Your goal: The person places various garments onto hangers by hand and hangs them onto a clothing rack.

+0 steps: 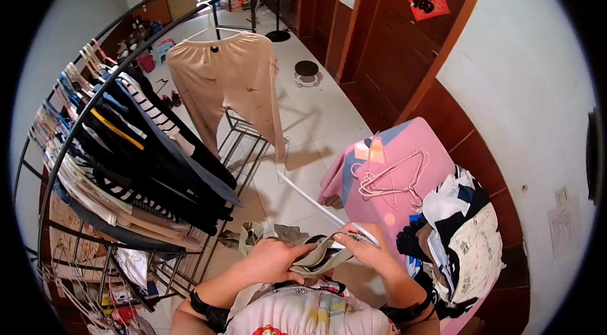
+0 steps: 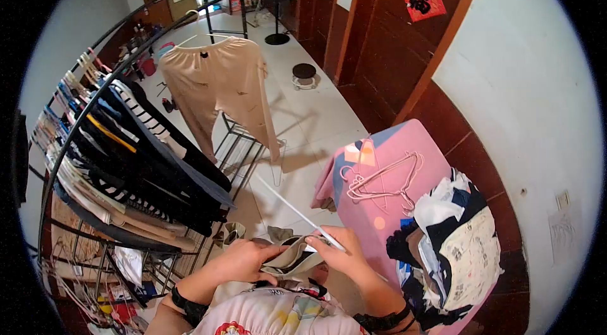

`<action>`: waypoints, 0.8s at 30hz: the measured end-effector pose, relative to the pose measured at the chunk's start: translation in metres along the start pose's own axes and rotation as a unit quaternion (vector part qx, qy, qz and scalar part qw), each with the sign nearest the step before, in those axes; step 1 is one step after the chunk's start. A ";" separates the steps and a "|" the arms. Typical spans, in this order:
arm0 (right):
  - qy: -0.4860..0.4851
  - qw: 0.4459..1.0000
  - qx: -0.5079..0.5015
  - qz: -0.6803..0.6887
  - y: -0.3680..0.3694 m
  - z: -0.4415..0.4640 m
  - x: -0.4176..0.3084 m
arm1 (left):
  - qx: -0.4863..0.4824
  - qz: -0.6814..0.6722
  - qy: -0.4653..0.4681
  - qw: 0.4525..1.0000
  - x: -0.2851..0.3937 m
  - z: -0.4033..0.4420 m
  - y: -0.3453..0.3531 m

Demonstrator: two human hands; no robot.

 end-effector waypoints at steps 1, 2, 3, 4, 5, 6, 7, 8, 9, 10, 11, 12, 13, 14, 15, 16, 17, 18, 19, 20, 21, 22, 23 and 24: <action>-0.039 0.999 0.017 0.021 -0.002 0.004 -0.003 | -0.022 -0.013 -0.007 1.000 -0.001 -0.002 0.001; -0.076 0.996 0.034 0.044 -0.003 0.007 -0.007 | 0.007 -0.068 -0.002 0.998 -0.003 -0.004 -0.002; -0.082 0.995 0.029 0.048 -0.002 0.011 -0.012 | 0.011 -0.066 -0.009 0.998 -0.010 -0.003 0.004; -0.167 0.985 0.042 0.017 -0.003 0.014 -0.029 | 0.016 -0.134 -0.054 0.989 -0.025 0.000 0.011; -0.250 0.967 0.055 -0.013 -0.004 0.014 -0.046 | 0.022 -0.202 -0.098 0.974 -0.037 0.004 0.019; -0.267 0.962 0.048 -0.020 -0.003 0.013 -0.054 | 0.053 -0.179 -0.121 0.975 -0.043 0.006 0.021; -0.272 0.961 0.044 -0.017 0.000 0.014 -0.056 | 0.058 -0.179 -0.126 0.974 -0.048 0.008 0.029; -0.285 0.957 0.045 -0.035 0.003 0.013 -0.058 | 0.067 -0.189 -0.134 0.971 -0.055 0.010 0.037; -0.298 0.952 0.045 -0.053 0.004 0.013 -0.060 | 0.076 -0.198 -0.142 0.967 -0.055 0.010 0.036; -0.301 0.951 0.044 -0.051 0.003 0.013 -0.060 | 0.083 -0.143 -0.192 0.967 -0.046 0.006 0.027; -0.312 0.948 0.057 -0.038 -0.001 0.013 -0.060 | 0.085 -0.143 -0.194 0.967 -0.050 0.007 0.036; -0.323 0.943 0.070 -0.024 -0.005 0.013 -0.059 | 0.145 -0.209 -0.184 0.949 -0.061 0.009 0.049; -0.333 0.939 0.082 -0.011 -0.009 0.012 -0.058 | 0.203 -0.275 -0.173 0.924 -0.066 0.008 0.053; -0.331 0.939 0.097 0.005 -0.016 0.011 -0.061 | 0.243 -0.260 -0.153 0.922 -0.067 0.008 0.054; -0.332 0.939 0.094 0.006 -0.021 0.010 -0.063 | 0.244 -0.261 -0.155 0.921 -0.066 0.009 0.058; -0.319 0.943 0.090 0.008 -0.026 0.009 -0.063 | 0.282 -0.239 -0.145 0.918 -0.062 0.010 0.057; -0.307 0.948 0.085 0.011 -0.031 0.009 -0.065 | 0.319 -0.217 -0.135 0.913 -0.059 0.009 0.057; -0.296 0.951 0.089 0.012 -0.037 0.008 -0.067 | 0.346 -0.252 -0.126 0.895 -0.061 0.010 0.061; -0.297 0.951 0.087 0.013 -0.041 0.008 -0.066 | 0.348 -0.251 -0.128 0.894 -0.064 0.010 0.064; -0.296 0.948 0.115 0.012 -0.050 0.008 -0.064 | 0.382 -0.286 -0.164 0.863 -0.074 0.007 0.065; -0.294 0.945 0.143 0.011 -0.060 0.007 -0.061 | 0.414 -0.320 -0.199 0.829 -0.082 0.002 0.064; -0.303 0.942 0.146 0.006 -0.070 0.006 -0.061 | 0.385 -0.254 -0.247 0.852 -0.093 0.002 0.067; -0.303 0.942 0.145 0.007 -0.076 0.005 -0.058 | 0.386 -0.253 -0.248 0.852 -0.099 -0.004 0.067; -0.296 0.941 0.163 0.013 -0.084 0.003 -0.054 | 0.356 -0.167 -0.279 0.876 -0.103 -0.007 0.069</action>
Point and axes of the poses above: each hand's wrist, its own z-axis towards the middle knuckle, its own y-axis out of the palm, x = y × z, the point moved 6 cm from there along z, towards the middle knuckle, and after that the axes turned 11 degrees about -y, right-handed, at the moved point
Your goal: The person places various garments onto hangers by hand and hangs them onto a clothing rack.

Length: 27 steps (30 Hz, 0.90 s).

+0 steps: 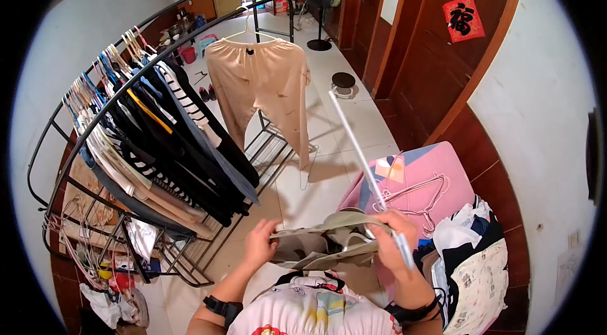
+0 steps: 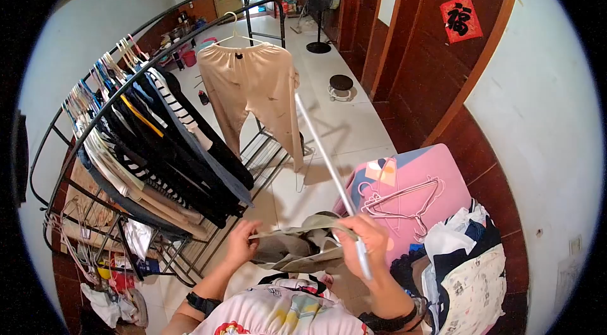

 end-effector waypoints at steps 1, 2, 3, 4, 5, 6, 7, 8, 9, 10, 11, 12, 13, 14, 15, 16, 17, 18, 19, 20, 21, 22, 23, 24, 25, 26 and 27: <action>0.007 1.000 0.018 -0.001 -0.008 -0.001 0.001 | -0.005 0.099 0.005 0.995 -0.005 -0.001 0.000; 0.021 0.999 0.023 -0.008 -0.014 0.000 -0.001 | 0.003 0.109 -0.039 0.993 -0.014 0.002 -0.002; 0.022 0.999 0.024 -0.007 -0.019 0.000 0.000 | 0.002 0.110 -0.039 0.993 -0.022 0.004 -0.003; 0.025 0.999 0.035 -0.030 -0.027 -0.001 0.002 | 0.010 0.091 -0.063 0.994 -0.035 0.006 -0.006; 0.029 0.997 0.045 -0.053 -0.035 -0.003 0.005 | 0.018 0.073 -0.087 0.993 -0.045 0.007 -0.008; 0.048 0.996 0.041 -0.066 -0.041 -0.007 0.012 | 0.016 0.069 -0.148 0.986 -0.057 0.010 -0.007; 0.049 0.996 0.041 -0.066 -0.046 -0.010 0.017 | 0.015 0.070 -0.149 0.986 -0.063 0.014 -0.010; 0.053 0.995 0.040 -0.072 -0.051 -0.012 0.022 | -0.030 -0.085 -0.201 0.975 -0.075 0.017 -0.009; 0.056 0.995 0.039 -0.079 -0.055 -0.015 0.027 | -0.073 -0.237 -0.247 0.937 -0.074 0.019 -0.007; 0.056 0.994 0.043 -0.083 -0.059 -0.018 0.032 | -0.101 -0.338 -0.279 0.893 -0.069 0.017 -0.008; 0.056 0.994 0.043 -0.083 -0.063 -0.022 0.037 | -0.101 -0.337 -0.279 0.893 -0.063 0.017 -0.013; 0.087 0.992 0.052 -0.073 -0.068 -0.028 0.047 | -0.139 -0.385 -0.294 0.864 -0.057 0.015 -0.012; 0.117 0.989 0.061 -0.062 -0.073 -0.035 0.057 | -0.175 -0.432 -0.308 0.829 -0.040 0.013 -0.016; 0.114 0.990 0.059 -0.065 -0.075 -0.041 0.066 | -0.202 -0.481 -0.311 0.794 -0.019 0.009 -0.019; 0.115 0.990 0.060 -0.064 -0.078 -0.046 0.074 | -0.201 -0.480 -0.312 0.795 -0.005 0.007 -0.025; 0.107 0.990 0.059 -0.070 -0.080 -0.050 0.080 | -0.216 -0.513 -0.311 0.770 0.008 0.005 -0.027; 0.099 0.991 0.058 -0.076 -0.080 -0.055 0.085 | -0.229 -0.546 -0.309 0.744 0.021 0.002 -0.031; 0.100 0.991 0.058 -0.074 -0.080 -0.059 0.089 | -0.248 -0.539 -0.301 0.746 0.035 -0.002 -0.036; 0.107 0.989 0.056 -0.082 -0.080 -0.064 0.093 | -0.248 -0.539 -0.301 0.747 0.034 -0.002 -0.037; 0.114 0.988 0.054 -0.091 -0.079 -0.068 0.096 | -0.266 -0.527 -0.276 0.758 0.036 -0.003 -0.038; 0.114 0.988 0.053 -0.091 -0.078 -0.071 0.098 | -0.285 -0.516 -0.250 0.769 0.038 -0.004 -0.038; 0.138 0.987 0.044 -0.068 -0.076 -0.075 0.103 | -0.245 -0.502 -0.251 0.791 0.038 -0.002 -0.043; 0.162 0.985 0.034 -0.046 -0.074 -0.078 0.106 | -0.243 -0.503 -0.250 0.791 0.038 0.000 -0.044; 0.178 0.983 0.016 -0.050 -0.073 -0.080 0.108 | -0.228 -0.492 -0.217 0.811 0.041 0.007 -0.050; 0.178 0.983 0.016 -0.049 -0.073 -0.082 0.111 | -0.213 -0.479 -0.184 0.831 0.046 0.012 -0.057; 0.191 0.981 -0.004 -0.034 -0.070 -0.086 0.115 | -0.180 -0.471 -0.171 0.846 0.051 0.015 -0.062; 0.205 0.978 -0.023 -0.021 -0.066 -0.087 0.114 | -0.181 -0.469 -0.172 0.847 0.057 0.017 -0.062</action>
Point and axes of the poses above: each hand's wrist, its own z-axis towards the middle knuckle, its own y-axis out of the palm, x = y × z, the point moved 6 cm from there along z, towards the middle knuckle, and after that the axes turned 11 degrees about -y, right-handed, at the moved point
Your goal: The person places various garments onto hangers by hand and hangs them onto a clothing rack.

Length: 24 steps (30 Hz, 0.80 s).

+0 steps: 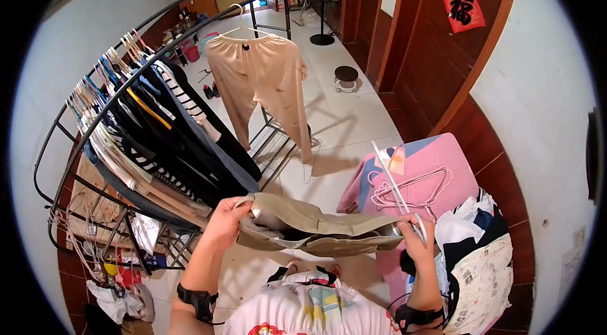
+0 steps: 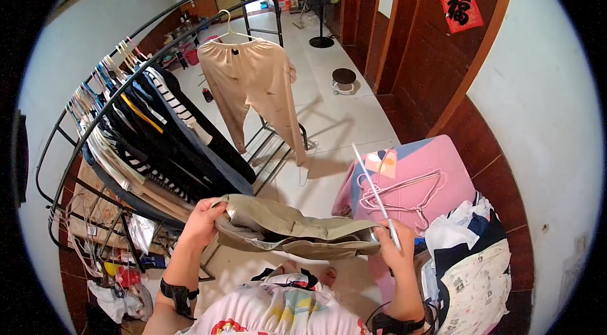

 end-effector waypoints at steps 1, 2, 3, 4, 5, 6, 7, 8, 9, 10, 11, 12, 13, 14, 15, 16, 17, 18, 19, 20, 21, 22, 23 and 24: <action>0.040 0.998 -0.033 0.042 0.002 -0.003 -0.005 | 0.010 0.001 0.016 1.000 0.005 0.001 0.002; 0.041 0.998 -0.031 0.043 0.004 -0.004 -0.009 | 0.020 0.002 0.032 0.999 0.011 0.002 0.006; 0.048 0.994 -0.021 0.094 0.005 -0.004 -0.012 | 0.014 0.028 0.046 0.998 0.019 0.001 0.015; 0.054 0.988 -0.010 0.144 0.006 -0.004 -0.014 | 0.014 0.029 0.046 0.998 0.019 0.003 0.018; 0.063 0.980 -0.016 0.186 0.003 -0.006 -0.016 | 0.018 0.056 0.056 0.997 0.020 0.006 0.020; 0.063 0.980 -0.015 0.188 -0.003 -0.005 -0.021 | 0.022 0.084 0.066 0.994 0.021 0.010 0.022; 0.050 0.975 -0.051 0.211 -0.006 -0.005 -0.029 | 0.036 0.100 0.073 0.992 0.020 0.014 0.024; 0.038 0.968 -0.087 0.233 -0.007 -0.006 -0.035 | 0.035 0.102 0.072 0.992 0.018 0.017 0.026; 0.048 0.941 -0.092 0.322 -0.007 -0.010 -0.036 | 0.046 0.149 0.082 0.984 0.018 0.019 0.028; 0.048 0.941 -0.089 0.322 -0.010 -0.011 -0.037 | 0.056 0.195 0.094 0.975 0.017 0.022 0.029; 0.019 0.947 -0.148 0.285 -0.009 -0.012 -0.043 | 0.074 0.210 0.100 0.970 0.012 0.028 0.027; -0.009 0.947 -0.205 0.246 -0.007 -0.013 -0.052 | 0.072 0.211 0.099 0.970 0.011 0.029 0.029; 0.015 0.941 -0.212 0.265 -0.002 -0.013 -0.062 | 0.099 0.263 0.122 0.952 0.013 0.029 0.030; 0.016 0.941 -0.211 0.266 0.004 -0.012 -0.064 | 0.127 0.314 0.145 0.930 0.016 0.029 0.032; 0.000 0.951 -0.226 0.210 0.009 -0.012 -0.065 | 0.126 0.315 0.144 0.930 0.017 0.028 0.036; -0.015 0.958 -0.240 0.154 0.016 -0.012 -0.065 | 0.134 0.382 0.190 0.894 0.025 0.021 0.045; 0.027 0.945 -0.249 0.213 0.028 -0.016 -0.056 | 0.140 0.446 0.236 0.852 0.032 0.015 0.056; 0.028 0.945 -0.247 0.213 0.038 -0.016 -0.054 | 0.139 0.447 0.236 0.851 0.033 0.013 0.061; 0.045 0.942 -0.250 0.219 0.049 -0.017 -0.052 | 0.150 0.475 0.255 0.829 0.036 0.009 0.069; 0.061 0.939 -0.253 0.224 0.060 -0.019 -0.049 | 0.162 0.501 0.273 0.805 0.038 0.006 0.075; 0.089 0.936 -0.263 0.215 0.071 -0.020 -0.043 | 0.158 0.547 0.286 0.770 0.037 0.003 0.081; 0.089 0.936 -0.262 0.216 0.077 -0.017 -0.045 | 0.157 0.549 0.286 0.770 0.034 0.003 0.084; 0.082 0.941 -0.271 0.185 0.082 -0.011 -0.049 | 0.152 0.564 0.316 0.748 0.032 0.001 0.090; 0.076 0.944 -0.281 0.154 0.087 -0.008 -0.050 | 0.146 0.578 0.346 0.725 0.031 -0.003 0.097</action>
Point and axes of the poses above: each hand's wrist, its own z-axis towards the middle knuckle, its own y-axis out of the palm, x = y × z, the point moved 6 cm from there along z, towards the middle knuckle, and after that the axes turned 11 degrees about -y, right-handed, at the moved point
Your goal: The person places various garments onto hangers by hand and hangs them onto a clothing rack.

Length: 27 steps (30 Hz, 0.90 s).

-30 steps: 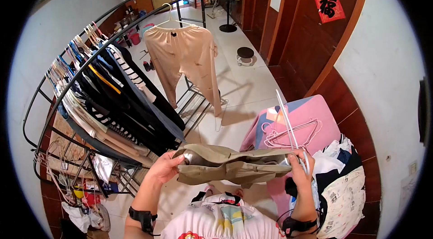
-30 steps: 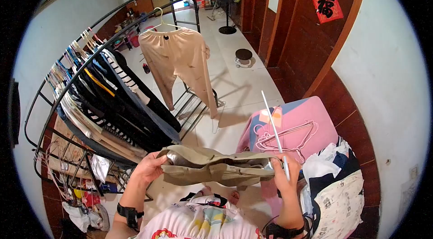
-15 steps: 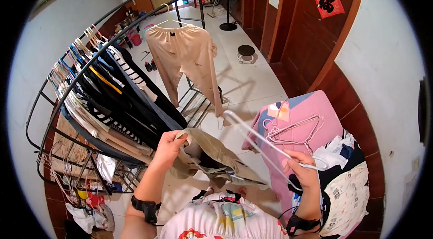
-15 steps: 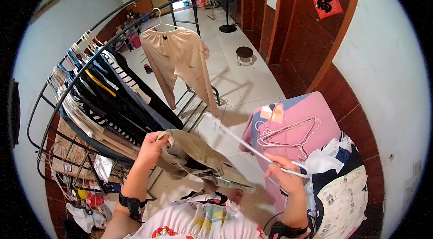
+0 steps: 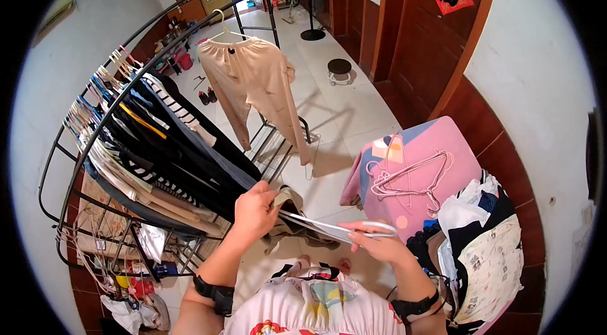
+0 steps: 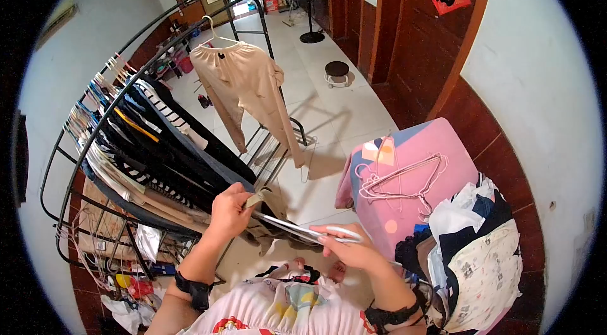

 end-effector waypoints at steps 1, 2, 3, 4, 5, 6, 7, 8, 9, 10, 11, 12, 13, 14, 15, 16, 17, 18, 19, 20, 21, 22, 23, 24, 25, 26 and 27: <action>0.008 0.998 0.033 0.060 0.003 0.008 0.019 | -0.013 0.033 -0.007 0.999 0.004 -0.001 0.001; 0.009 0.997 0.035 0.061 0.003 0.012 0.022 | -0.015 0.033 -0.005 0.999 0.012 0.000 -0.002; -0.013 0.996 0.048 0.069 -0.001 0.019 0.018 | -0.003 0.053 0.032 0.998 0.024 0.002 -0.007; -0.033 0.995 0.061 0.077 -0.005 0.025 0.013 | 0.009 0.072 0.070 0.995 0.035 0.004 -0.012; -0.052 0.990 0.088 0.092 -0.008 0.030 0.005 | -0.004 0.081 0.082 0.993 0.041 0.004 -0.012; -0.051 0.990 0.091 0.092 -0.009 0.032 0.003 | -0.007 0.079 0.083 0.993 0.042 0.007 -0.011; -0.058 0.990 0.099 0.087 -0.012 0.034 0.001 | 0.007 0.062 0.132 0.989 0.048 0.009 -0.011; -0.065 0.989 0.107 0.082 -0.014 0.036 -0.001 | 0.021 0.045 0.179 0.983 0.053 0.008 -0.012; -0.075 0.986 0.119 0.092 -0.017 0.036 -0.007 | 0.019 0.044 0.181 0.982 0.054 0.009 -0.010; -0.075 0.985 0.122 0.092 -0.020 0.036 -0.007 | -0.015 0.045 0.167 0.985 0.053 0.011 -0.005; -0.087 0.984 0.128 0.086 -0.023 0.035 -0.009 | -0.050 0.045 0.153 0.986 0.052 0.011 0.000; -0.098 0.983 0.134 0.080 -0.026 0.034 -0.010 | -0.052 0.044 0.155 0.986 0.053 0.013 0.002; -0.098 0.983 0.146 0.054 -0.028 0.032 -0.011 | -0.084 0.027 0.166 0.982 0.056 0.014 0.006; -0.097 0.983 0.150 0.053 -0.030 0.030 -0.013 | -0.116 0.010 0.177 0.977 0.059 0.015 0.011; -0.127 0.975 0.179 -0.035 -0.035 0.027 -0.023 | -0.117 0.008 0.180 0.977 0.061 0.016 0.012; -0.156 0.958 0.206 -0.123 -0.040 0.022 -0.036 | -0.125 0.010 0.181 0.976 0.064 0.017 0.013; -0.123 0.944 0.242 -0.189 -0.046 0.015 -0.044 | -0.132 0.011 0.182 0.974 0.067 0.018 0.014; -0.121 0.943 0.246 -0.189 -0.048 0.013 -0.044 | -0.134 0.010 0.185 0.973 0.072 0.020 0.013; -0.191 0.872 0.330 -0.306 -0.055 0.003 -0.057 | -0.120 0.014 0.179 0.976 0.079 0.022 0.008; -0.254 0.775 0.403 -0.415 -0.055 -0.009 -0.070 | -0.105 0.019 0.173 0.979 0.085 0.025 0.002; -0.268 0.725 0.459 -0.439 -0.055 -0.019 -0.074 | -0.098 0.020 0.162 0.982 0.091 0.027 -0.003; -0.267 0.723 0.461 -0.439 -0.053 -0.025 -0.072 | -0.098 0.019 0.165 0.981 0.095 0.029 -0.006; -0.330 0.698 0.456 -0.442 -0.045 -0.036 -0.074 | -0.088 0.017 0.163 0.983 0.097 0.032 -0.010; -0.390 0.672 0.448 -0.443 -0.035 -0.047 -0.074 | -0.079 0.014 0.161 0.984 0.099 0.035 -0.014; -0.426 0.704 0.376 -0.427 -0.023 -0.047 -0.064 | -0.068 0.006 0.165 0.984 0.102 0.037 -0.019; -0.424 0.704 0.377 -0.427 -0.015 -0.049 -0.054 | -0.069 0.006 0.167 0.984 0.105 0.039 -0.022; -0.426 0.754 0.289 -0.408 -0.001 -0.041 -0.041 | -0.054 0.000 0.158 0.986 0.108 0.042 -0.027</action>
Point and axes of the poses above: each hand's wrist, its own z-axis towards the middle knuckle, its own y-axis out of the palm, x = y × z, the point moved 6 cm from there along z, towards the middle knuckle, and after that the axes turned 11 degrees about -y, right-handed, at the moved point
